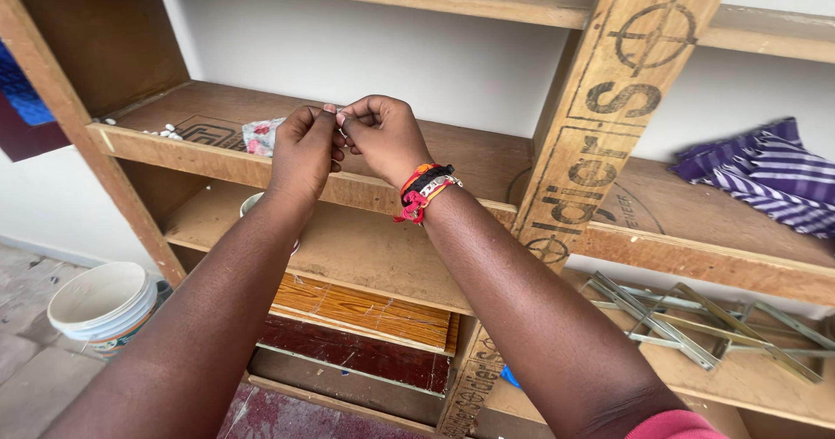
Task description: The person cleans a small piece of patterned fabric by first picking it up from a wooden shelf, then taking it to a water tap where they rinse it with water, and finally wringing the excess moisture out by hand.
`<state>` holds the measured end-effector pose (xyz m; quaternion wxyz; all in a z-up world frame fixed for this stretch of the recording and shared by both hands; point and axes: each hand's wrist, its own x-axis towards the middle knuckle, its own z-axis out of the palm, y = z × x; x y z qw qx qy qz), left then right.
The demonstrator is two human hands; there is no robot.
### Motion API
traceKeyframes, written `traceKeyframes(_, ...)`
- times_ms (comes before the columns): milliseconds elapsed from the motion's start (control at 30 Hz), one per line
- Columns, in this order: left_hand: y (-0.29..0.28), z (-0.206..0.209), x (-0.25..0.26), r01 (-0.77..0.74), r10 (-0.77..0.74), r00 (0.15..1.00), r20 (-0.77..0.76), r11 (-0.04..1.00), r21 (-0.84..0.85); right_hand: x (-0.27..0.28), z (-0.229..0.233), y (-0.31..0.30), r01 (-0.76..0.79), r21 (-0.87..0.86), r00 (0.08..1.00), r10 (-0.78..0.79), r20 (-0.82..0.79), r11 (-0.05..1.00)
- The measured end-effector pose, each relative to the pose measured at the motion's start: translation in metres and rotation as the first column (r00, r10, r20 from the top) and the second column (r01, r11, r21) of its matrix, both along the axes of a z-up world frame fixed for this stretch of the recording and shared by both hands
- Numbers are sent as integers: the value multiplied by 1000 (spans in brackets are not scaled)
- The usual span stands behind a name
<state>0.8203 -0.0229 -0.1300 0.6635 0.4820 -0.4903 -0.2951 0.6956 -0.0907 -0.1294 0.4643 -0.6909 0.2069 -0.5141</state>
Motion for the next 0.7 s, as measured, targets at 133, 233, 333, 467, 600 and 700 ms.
traceKeyframes(133, -8, 33, -34, 98, -102, 993, 57, 993, 65, -43, 31, 10, 219, -122, 970, -230, -82, 968)
traceKeyframes(233, -14, 54, -61, 169, -171, 982, 83, 985, 29, -73, 54, 19, 299, -204, 944, -321, -82, 932)
traceKeyframes(333, -19, 73, -90, 222, -217, 967, 130, 975, -24, -107, 78, 29, 310, -189, 941, -330, -81, 932)
traceKeyframes(467, -16, 93, -136, 276, -267, 951, 155, 960, -45, -156, 102, 46, 373, -207, 906, -403, -128, 904)
traceKeyframes(600, -12, 109, -184, 350, -331, 925, 186, 934, -76, -209, 114, 51, 370, -223, 909, -401, -111, 902)
traceKeyframes(700, -9, 121, -225, 386, -366, 909, 198, 919, -77, -254, 123, 54, 364, -311, 913, -402, -68, 878)
